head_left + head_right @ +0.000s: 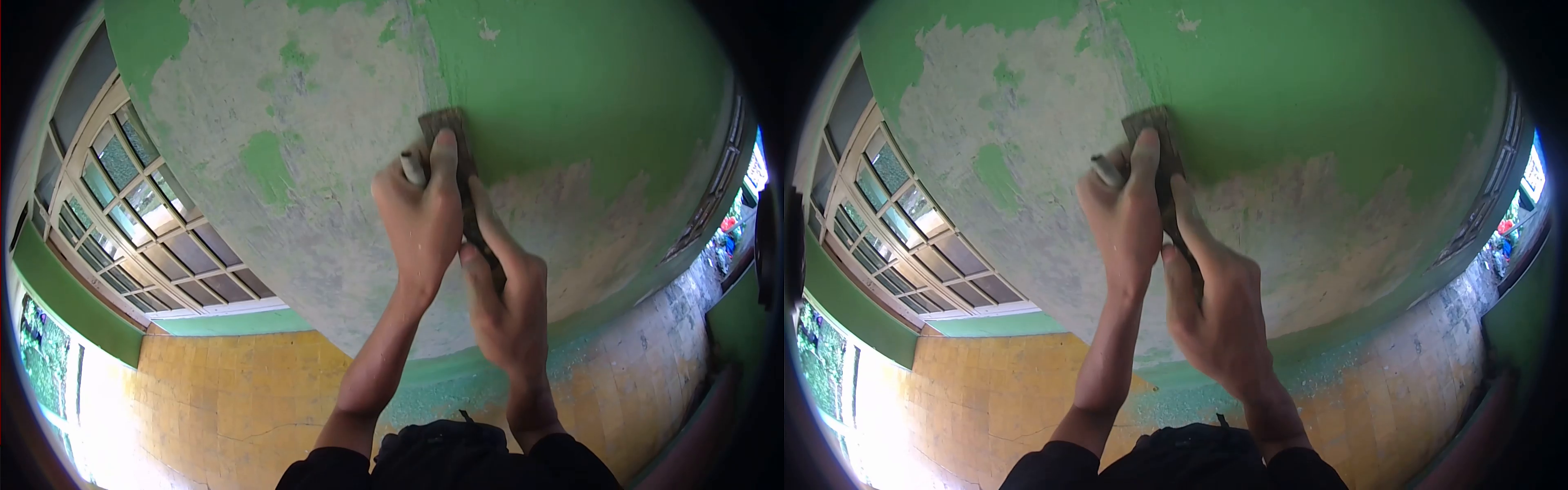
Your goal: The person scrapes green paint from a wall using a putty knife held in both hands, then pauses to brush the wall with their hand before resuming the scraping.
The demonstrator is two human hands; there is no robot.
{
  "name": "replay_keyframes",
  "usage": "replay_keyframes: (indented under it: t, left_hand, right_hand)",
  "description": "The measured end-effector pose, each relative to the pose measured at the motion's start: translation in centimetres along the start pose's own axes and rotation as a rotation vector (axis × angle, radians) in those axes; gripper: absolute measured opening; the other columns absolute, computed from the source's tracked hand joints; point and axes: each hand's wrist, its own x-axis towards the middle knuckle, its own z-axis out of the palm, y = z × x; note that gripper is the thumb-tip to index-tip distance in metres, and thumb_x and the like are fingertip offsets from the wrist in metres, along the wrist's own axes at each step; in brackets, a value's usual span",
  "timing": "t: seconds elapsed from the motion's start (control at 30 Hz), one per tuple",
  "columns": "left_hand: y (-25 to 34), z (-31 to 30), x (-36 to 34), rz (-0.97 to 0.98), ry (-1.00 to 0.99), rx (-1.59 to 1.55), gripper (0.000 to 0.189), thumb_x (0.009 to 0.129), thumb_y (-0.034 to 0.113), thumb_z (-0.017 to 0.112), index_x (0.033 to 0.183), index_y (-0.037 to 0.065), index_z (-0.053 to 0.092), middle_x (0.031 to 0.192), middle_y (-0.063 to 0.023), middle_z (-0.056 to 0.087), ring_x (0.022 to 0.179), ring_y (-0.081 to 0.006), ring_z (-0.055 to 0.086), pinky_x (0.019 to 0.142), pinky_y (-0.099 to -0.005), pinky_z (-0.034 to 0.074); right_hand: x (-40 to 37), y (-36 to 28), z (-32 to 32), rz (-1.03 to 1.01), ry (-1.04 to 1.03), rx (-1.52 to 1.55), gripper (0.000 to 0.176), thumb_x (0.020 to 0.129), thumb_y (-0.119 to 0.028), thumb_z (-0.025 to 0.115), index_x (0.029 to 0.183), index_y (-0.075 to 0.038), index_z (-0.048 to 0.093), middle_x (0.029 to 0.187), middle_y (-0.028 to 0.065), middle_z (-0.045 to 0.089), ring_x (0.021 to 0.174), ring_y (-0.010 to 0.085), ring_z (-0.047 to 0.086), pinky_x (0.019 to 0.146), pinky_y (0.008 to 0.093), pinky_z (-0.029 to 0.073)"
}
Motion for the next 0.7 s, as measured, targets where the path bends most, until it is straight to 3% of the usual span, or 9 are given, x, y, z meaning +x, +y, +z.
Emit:
replay_keyframes:
  t: [0.23,0.5,0.7]
  left_hand:
    - [-3.1,-1.3,-3.5,-0.11,-0.051,0.039,0.044,0.099,0.018,0.065,0.065,0.0,0.043,0.057,0.0017,0.036,0.06,-0.0061,0.032,0.048,-0.0341,0.025]
    - [-5.3,-1.9,-7.6,-0.192,-0.068,0.067,0.045,0.101,0.02,0.063,0.067,0.001,0.042,0.06,0.0019,0.034,0.062,-0.0059,0.03,0.051,-0.0319,0.024]
    - [-4.9,-1.7,-7.1,-0.194,-0.08,0.043,0.045,0.102,0.02,0.063,0.067,0.002,0.04,0.062,0.0032,0.033,0.064,-0.0058,0.029,0.051,-0.0316,0.024]
  right_hand:
    - [-3.6,2.5,0.4,-0.01,0.014,-0.017,0.058,0.093,-0.001,0.054,0.15,0.005,0.043,0.107,0.026,0.072,0.08,0.0238,0.071,0.075,0.0309,0.052]
    - [-7.6,4.0,-0.6,0.347,-0.057,0.216,0.062,0.094,-0.003,0.057,0.153,0.004,0.039,0.116,0.0191,0.072,0.086,0.0086,0.059,0.075,0.0264,0.049]
    - [-7.6,4.3,-0.6,0.391,-0.066,0.333,0.063,0.095,-0.002,0.053,0.155,0.004,0.035,0.124,0.0208,0.068,0.099,0.0109,0.06,0.086,0.0259,0.047]
